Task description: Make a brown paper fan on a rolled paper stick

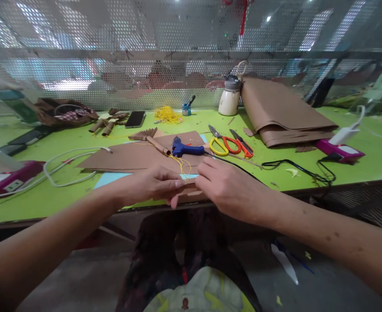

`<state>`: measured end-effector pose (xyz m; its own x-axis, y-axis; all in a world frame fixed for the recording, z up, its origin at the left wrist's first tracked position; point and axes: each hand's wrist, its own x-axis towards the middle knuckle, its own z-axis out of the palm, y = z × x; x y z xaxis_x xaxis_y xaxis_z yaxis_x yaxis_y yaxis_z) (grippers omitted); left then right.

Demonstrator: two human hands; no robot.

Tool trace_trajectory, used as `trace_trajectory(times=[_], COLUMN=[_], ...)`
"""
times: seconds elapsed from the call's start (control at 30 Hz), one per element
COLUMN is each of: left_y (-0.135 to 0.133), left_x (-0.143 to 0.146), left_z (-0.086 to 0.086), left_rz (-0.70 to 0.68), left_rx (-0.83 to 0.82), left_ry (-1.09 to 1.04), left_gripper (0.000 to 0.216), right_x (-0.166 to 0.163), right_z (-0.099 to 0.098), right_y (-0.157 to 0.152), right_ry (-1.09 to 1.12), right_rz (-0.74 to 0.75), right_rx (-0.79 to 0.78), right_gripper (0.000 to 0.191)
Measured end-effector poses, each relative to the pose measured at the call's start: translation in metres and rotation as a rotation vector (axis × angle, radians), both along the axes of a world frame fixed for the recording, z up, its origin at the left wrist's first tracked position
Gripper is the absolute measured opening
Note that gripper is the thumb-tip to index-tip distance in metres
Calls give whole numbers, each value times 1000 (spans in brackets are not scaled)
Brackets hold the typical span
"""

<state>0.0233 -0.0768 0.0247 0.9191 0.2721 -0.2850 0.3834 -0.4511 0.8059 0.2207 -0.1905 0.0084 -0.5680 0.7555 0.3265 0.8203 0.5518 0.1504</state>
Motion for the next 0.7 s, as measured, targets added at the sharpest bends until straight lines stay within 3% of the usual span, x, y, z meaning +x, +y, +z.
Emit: trace_trajectory(times=[0.2, 0.43, 0.7], left_y=[-4, -16, -19], left_x=[1, -5, -22], left_z=[-16, -15, -11], left_rz=[72, 41, 21], left_rx=[23, 271, 316], left_ry=[-78, -150, 6], left_gripper=[40, 33, 35], right_x=[-3, -6, -5], right_z=[9, 6, 16], right_y=[8, 18, 15], right_ry=[401, 418, 356], right_rz=[-13, 14, -70], right_rx=[-208, -391, -612], right_gripper=[19, 19, 26])
